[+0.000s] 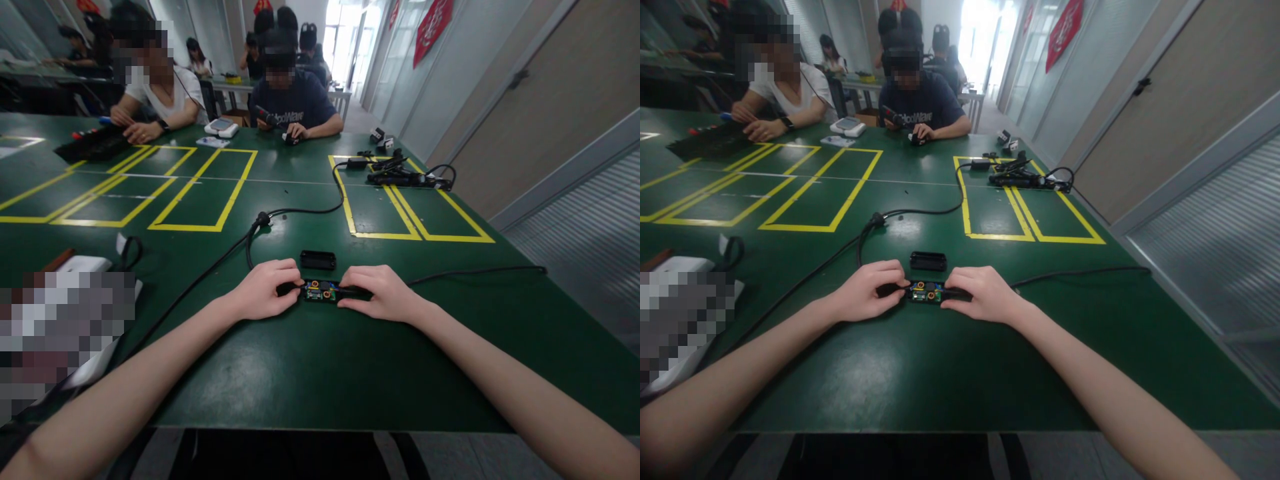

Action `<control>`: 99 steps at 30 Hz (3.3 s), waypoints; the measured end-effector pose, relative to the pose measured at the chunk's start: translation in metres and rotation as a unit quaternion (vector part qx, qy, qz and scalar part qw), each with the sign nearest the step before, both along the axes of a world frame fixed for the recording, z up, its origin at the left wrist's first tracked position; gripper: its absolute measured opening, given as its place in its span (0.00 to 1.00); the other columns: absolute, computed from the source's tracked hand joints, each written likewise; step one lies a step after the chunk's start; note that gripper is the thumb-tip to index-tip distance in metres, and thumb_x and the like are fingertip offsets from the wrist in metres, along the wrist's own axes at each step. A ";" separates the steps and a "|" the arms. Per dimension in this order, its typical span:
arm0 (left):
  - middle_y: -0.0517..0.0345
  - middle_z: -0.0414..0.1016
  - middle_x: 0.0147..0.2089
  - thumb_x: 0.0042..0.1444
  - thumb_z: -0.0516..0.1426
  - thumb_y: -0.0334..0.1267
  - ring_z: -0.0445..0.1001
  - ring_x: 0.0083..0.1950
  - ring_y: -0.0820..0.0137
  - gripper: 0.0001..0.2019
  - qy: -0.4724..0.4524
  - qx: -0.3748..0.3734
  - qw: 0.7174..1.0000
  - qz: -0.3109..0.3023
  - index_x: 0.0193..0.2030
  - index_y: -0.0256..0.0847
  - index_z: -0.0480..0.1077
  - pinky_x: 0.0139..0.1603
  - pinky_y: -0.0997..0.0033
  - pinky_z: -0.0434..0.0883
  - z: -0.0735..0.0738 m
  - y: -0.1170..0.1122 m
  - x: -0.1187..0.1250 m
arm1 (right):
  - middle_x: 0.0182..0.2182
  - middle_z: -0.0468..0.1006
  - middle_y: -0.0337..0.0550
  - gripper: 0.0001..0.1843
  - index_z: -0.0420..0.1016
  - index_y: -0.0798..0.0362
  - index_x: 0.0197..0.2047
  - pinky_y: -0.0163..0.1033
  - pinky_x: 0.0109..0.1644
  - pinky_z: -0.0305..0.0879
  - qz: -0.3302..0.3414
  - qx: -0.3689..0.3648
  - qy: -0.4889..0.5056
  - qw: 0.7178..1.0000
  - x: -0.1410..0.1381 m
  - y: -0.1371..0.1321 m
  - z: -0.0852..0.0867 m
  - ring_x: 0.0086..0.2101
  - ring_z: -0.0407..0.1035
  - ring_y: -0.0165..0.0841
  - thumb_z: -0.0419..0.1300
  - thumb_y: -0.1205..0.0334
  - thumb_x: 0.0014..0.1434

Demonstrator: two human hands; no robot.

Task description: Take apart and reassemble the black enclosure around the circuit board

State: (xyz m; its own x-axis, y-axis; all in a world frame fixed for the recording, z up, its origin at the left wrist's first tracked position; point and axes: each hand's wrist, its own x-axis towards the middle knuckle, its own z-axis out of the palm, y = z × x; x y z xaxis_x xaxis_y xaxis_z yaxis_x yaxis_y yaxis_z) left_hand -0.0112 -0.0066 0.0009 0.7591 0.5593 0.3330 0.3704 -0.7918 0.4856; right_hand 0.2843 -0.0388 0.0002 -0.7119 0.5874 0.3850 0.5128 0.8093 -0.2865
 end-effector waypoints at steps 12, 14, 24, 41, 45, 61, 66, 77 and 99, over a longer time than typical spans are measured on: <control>0.56 0.72 0.38 0.64 0.54 0.33 0.72 0.35 0.70 0.07 0.005 -0.043 0.999 0.003 0.37 0.39 0.73 0.39 0.71 0.70 0.000 -0.002 0.003 | 0.39 0.82 0.48 0.15 0.77 0.53 0.42 0.37 0.39 0.71 0.004 0.002 -0.010 1.000 0.001 0.001 0.000 0.37 0.78 0.36 0.58 0.51 0.74; 0.56 0.72 0.37 0.64 0.54 0.33 0.72 0.35 0.70 0.06 0.000 -0.046 0.999 0.009 0.37 0.39 0.72 0.38 0.71 0.69 -0.001 -0.002 0.004 | 0.36 0.81 0.46 0.16 0.76 0.53 0.40 0.37 0.37 0.69 -0.005 -0.013 -0.011 1.000 0.002 0.001 -0.002 0.35 0.77 0.35 0.58 0.50 0.74; 0.57 0.70 0.37 0.66 0.52 0.34 0.71 0.35 0.70 0.08 0.024 -0.017 1.000 -0.012 0.38 0.40 0.72 0.38 0.71 0.68 0.003 -0.001 0.003 | 0.34 0.76 0.43 0.14 0.71 0.52 0.37 0.35 0.35 0.63 -0.009 -0.057 -0.022 0.998 0.000 0.000 0.003 0.32 0.72 0.33 0.59 0.53 0.73; 0.57 0.74 0.35 0.68 0.56 0.37 0.72 0.36 0.70 0.09 -0.027 -0.028 0.999 0.006 0.38 0.39 0.75 0.38 0.72 0.68 -0.004 0.003 0.002 | 0.40 0.82 0.48 0.13 0.79 0.54 0.44 0.38 0.39 0.69 0.008 0.027 -0.054 0.998 0.002 -0.003 0.005 0.37 0.76 0.35 0.52 0.69 0.71; 0.57 0.74 0.35 0.68 0.57 0.37 0.71 0.35 0.71 0.08 -0.032 -0.046 0.998 0.012 0.38 0.39 0.76 0.37 0.72 0.68 -0.003 0.006 0.002 | 0.41 0.81 0.49 0.14 0.79 0.54 0.44 0.39 0.40 0.70 0.005 0.028 -0.066 0.997 0.001 -0.002 0.005 0.37 0.76 0.36 0.52 0.69 0.70; 0.47 0.75 0.58 0.67 0.58 0.42 0.76 0.56 0.60 0.19 -0.022 -0.013 0.998 0.049 0.63 0.43 0.74 0.57 0.58 0.75 -0.005 0.011 -0.001 | 0.37 0.80 0.47 0.12 0.79 0.54 0.40 0.39 0.39 0.68 0.009 0.038 -0.060 0.997 -0.005 0.006 0.005 0.34 0.73 0.35 0.54 0.71 0.62; 0.45 0.68 0.72 0.68 0.56 0.44 0.68 0.70 0.50 0.20 0.066 0.029 0.995 0.071 0.64 0.47 0.75 0.68 0.40 0.64 -0.009 0.015 -0.003 | 0.36 0.80 0.46 0.12 0.81 0.52 0.40 0.41 0.42 0.72 -0.013 -0.007 0.040 0.999 -0.002 0.010 -0.004 0.36 0.75 0.36 0.55 0.68 0.65; 0.46 0.77 0.61 0.69 0.54 0.44 0.73 0.60 0.55 0.21 0.058 0.018 0.997 0.055 0.65 0.44 0.74 0.65 0.48 0.68 -0.006 0.012 0.000 | 0.53 0.80 0.53 0.18 0.79 0.48 0.60 0.61 0.58 0.69 -0.186 -0.038 0.044 0.981 -0.011 0.020 -0.019 0.53 0.70 0.48 0.59 0.60 0.69; 0.49 0.83 0.49 0.68 0.57 0.39 0.78 0.51 0.60 0.12 -0.032 0.070 0.997 0.024 0.50 0.42 0.81 0.55 0.55 0.75 -0.007 0.011 0.002 | 0.44 0.80 0.45 0.18 0.83 0.51 0.49 0.44 0.49 0.83 -0.164 -0.316 0.363 0.861 -0.023 0.009 -0.019 0.45 0.78 0.37 0.70 0.62 0.53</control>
State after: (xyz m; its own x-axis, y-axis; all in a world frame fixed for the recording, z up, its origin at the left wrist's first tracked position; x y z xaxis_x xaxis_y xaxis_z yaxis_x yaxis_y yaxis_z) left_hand -0.0093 0.0043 -0.0061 0.7066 0.5396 0.4577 0.3816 -0.8353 0.3957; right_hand 0.2608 -0.0298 -0.0187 -0.1736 0.9665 0.1889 0.1835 0.2202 -0.9580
